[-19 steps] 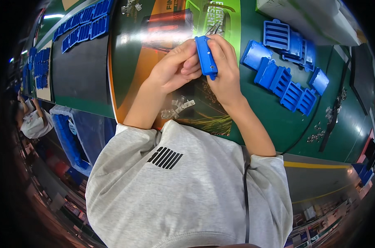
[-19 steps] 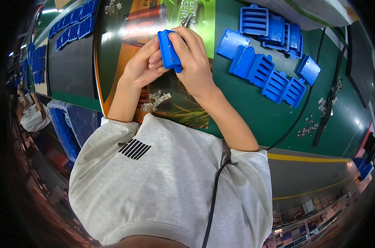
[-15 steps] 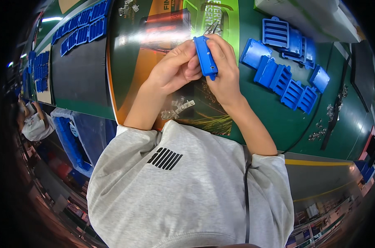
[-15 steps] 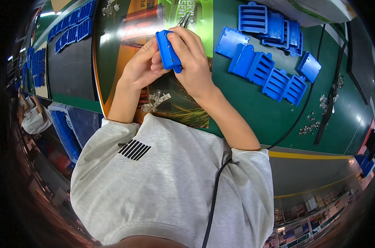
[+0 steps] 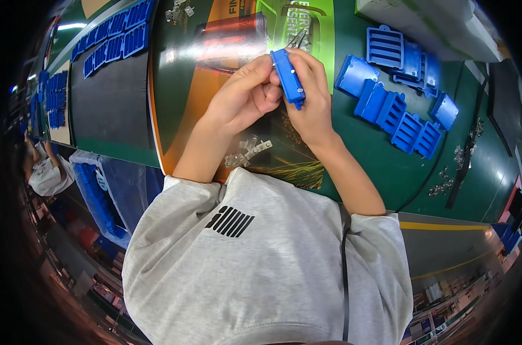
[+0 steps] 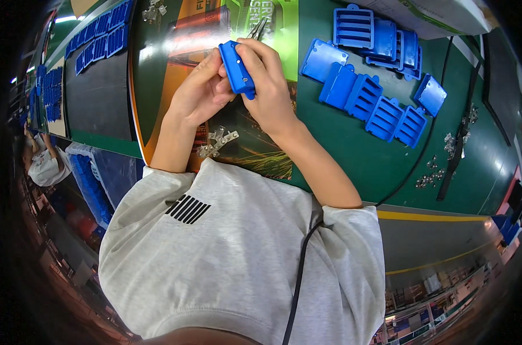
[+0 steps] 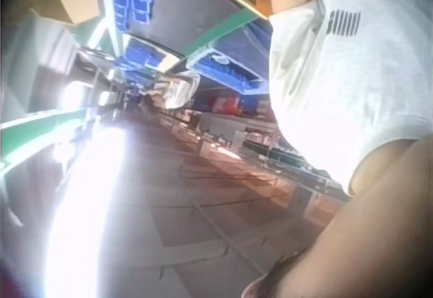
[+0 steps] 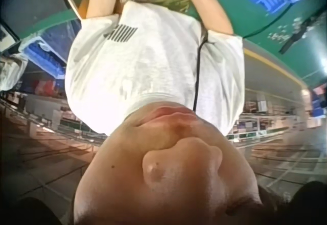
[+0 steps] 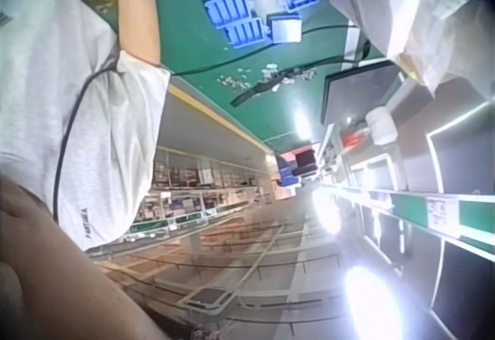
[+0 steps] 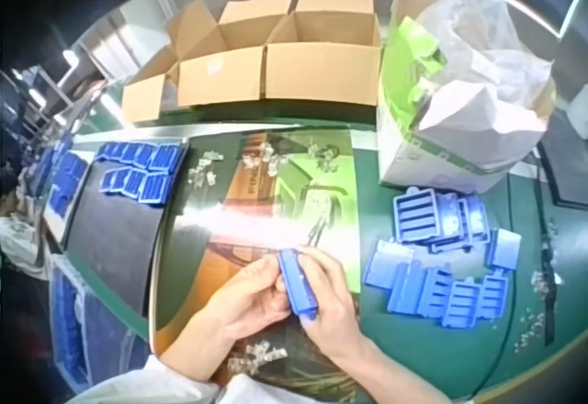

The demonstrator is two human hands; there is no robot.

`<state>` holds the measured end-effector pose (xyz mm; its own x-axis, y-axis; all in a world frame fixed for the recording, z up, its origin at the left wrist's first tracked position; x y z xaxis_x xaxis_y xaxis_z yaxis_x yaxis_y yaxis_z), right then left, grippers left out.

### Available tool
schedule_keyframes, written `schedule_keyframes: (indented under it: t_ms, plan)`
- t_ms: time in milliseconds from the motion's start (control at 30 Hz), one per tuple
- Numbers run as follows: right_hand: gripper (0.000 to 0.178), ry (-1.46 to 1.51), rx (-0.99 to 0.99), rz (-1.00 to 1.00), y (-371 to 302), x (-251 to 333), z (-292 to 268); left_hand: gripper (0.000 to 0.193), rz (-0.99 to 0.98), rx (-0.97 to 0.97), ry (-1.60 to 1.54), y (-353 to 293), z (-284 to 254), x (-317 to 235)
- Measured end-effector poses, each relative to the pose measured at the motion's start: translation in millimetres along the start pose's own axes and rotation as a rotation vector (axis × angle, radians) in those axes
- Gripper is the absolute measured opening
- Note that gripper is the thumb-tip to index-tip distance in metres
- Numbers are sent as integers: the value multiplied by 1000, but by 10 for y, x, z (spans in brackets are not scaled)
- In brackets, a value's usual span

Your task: Assembling metal components into blue plastic housings on an assembly line.

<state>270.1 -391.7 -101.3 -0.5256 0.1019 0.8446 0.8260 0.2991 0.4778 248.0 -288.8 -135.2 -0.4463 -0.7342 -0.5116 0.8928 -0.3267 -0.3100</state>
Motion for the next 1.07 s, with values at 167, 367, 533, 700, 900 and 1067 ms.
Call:
schedule_keyframes:
  t_ms: [167, 367, 533, 700, 900, 1067]
  plan:
    - [53, 7, 7, 34, -14, -9, 6, 26, 3, -46, -32, -2, -33, 22]
    - [56, 54, -9, -12, -47, 6, 32, 27, 10, -109, 27, -1, -42, 6]
    - [58, 15, 1, 16, -40, 20, 19, 27, 39, -174, 49, 5, -41, 40]
    - [58, 28, 11, 17, -35, 32, 20, 28, 40, -247, 43, 8, -27, 45]
    - [55, 50, -11, 69, -42, -15, -12, 29, 96, -152, 83, 17, 58, 16]
    - [38, 287, 122, 210, -6, -136, -10, 27, 442, -420, 714, -139, -110, -338]
Point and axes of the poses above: each hand's wrist, its own y-axis towards the middle knuckle, its own z-axis out of the palm, x = y × z, the point moved 7 cm from there along y, towards the middle knuckle, and after that the axes turned 4 degrees about y, right-handed, at the moved point
